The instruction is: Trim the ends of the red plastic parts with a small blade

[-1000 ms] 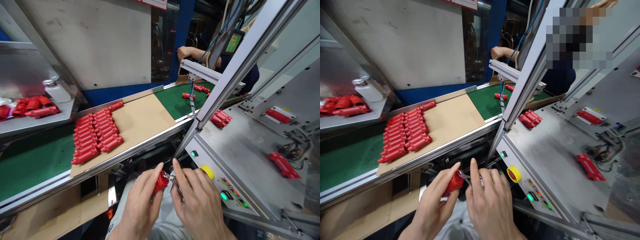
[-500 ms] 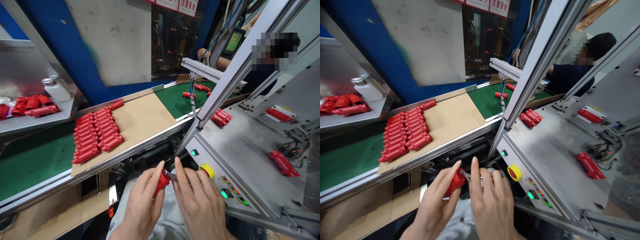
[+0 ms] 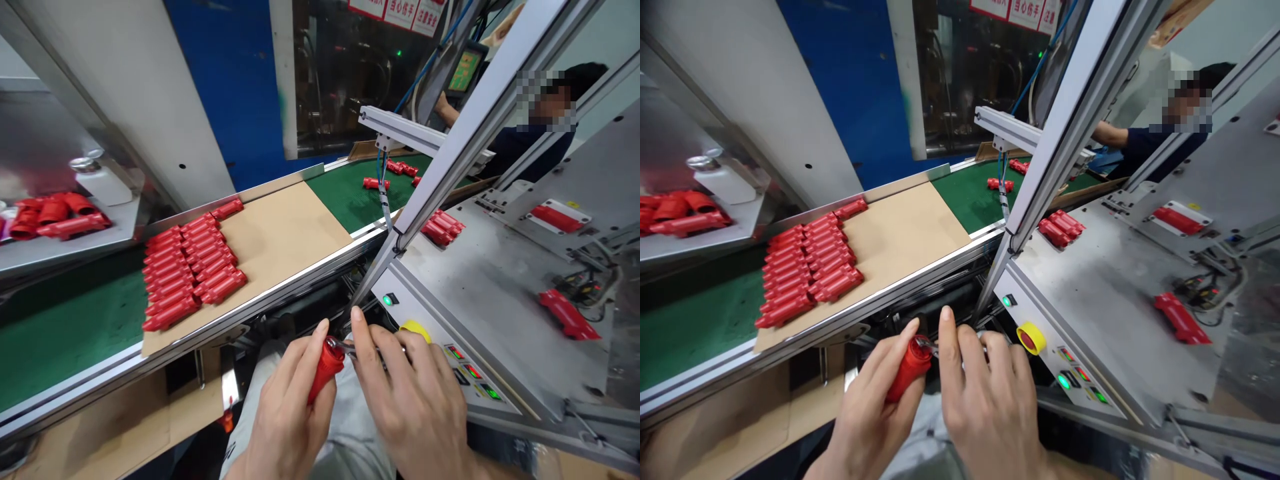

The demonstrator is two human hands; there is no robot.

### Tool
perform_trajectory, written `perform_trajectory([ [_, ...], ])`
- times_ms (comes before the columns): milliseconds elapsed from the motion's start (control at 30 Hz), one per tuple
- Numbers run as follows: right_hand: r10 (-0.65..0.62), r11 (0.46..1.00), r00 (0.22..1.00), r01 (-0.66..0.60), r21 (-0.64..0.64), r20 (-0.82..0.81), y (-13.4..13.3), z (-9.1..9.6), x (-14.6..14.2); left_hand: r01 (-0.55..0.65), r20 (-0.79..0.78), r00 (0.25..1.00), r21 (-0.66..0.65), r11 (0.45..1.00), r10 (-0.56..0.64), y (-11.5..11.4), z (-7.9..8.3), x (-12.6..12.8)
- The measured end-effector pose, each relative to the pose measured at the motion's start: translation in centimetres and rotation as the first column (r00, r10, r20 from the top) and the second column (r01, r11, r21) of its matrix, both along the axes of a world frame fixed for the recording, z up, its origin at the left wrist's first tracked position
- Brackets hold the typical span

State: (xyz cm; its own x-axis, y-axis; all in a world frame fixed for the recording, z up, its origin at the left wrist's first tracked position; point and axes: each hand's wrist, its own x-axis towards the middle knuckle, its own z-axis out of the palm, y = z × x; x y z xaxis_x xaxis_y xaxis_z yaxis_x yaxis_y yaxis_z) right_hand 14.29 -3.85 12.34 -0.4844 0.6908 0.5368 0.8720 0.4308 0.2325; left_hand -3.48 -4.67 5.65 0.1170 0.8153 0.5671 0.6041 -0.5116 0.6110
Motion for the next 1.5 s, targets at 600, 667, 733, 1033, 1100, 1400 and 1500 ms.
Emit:
perform_trajectory([
  [600, 0.007, 0.998, 0.997, -0.012, 0.064, 0.078, -0.2, 1.4, 0.2, 0.053, 0.044, 0.998, -0.024, 0.998, -0.052, -0.4, -0.1, -0.1],
  [667, 0.012, 0.998, 0.996, -0.018, 0.061, 0.089, -0.2, 1.4, 0.1, 0.054, 0.049, 0.997, -0.027, 0.998, -0.052, -0.4, 0.0, -0.1],
  [733, 0.017, 0.998, 0.995, -0.022, 0.055, 0.098, -0.1, 1.3, 0.2, 0.055, 0.063, 0.997, -0.024, 0.998, -0.054, -0.4, 0.0, 0.0],
  [1033, 0.029, 0.999, 0.997, -0.031, 0.019, 0.072, -0.2, 0.6, 0.4, 0.075, 0.116, 0.991, -0.04, 0.996, -0.07, -0.3, 0.1, 0.0],
  [1100, 0.041, 0.999, 0.998, -0.041, 0.009, 0.051, -0.2, 0.4, 0.4, 0.089, 0.133, 0.988, -0.048, 0.995, -0.082, -0.4, 0.1, -0.1],
  [1400, 0.049, 0.997, 0.997, -0.052, -0.049, -0.06, -0.2, -0.8, 1.0, 0.096, 0.153, 0.984, -0.057, 0.994, -0.087, -0.7, 0.1, 0.0],
  [1500, 0.048, 0.995, 0.992, -0.057, -0.077, -0.118, -0.2, -1.0, 1.2, 0.105, 0.162, 0.982, -0.045, 0.993, -0.096, -0.7, 0.1, 0.1],
])
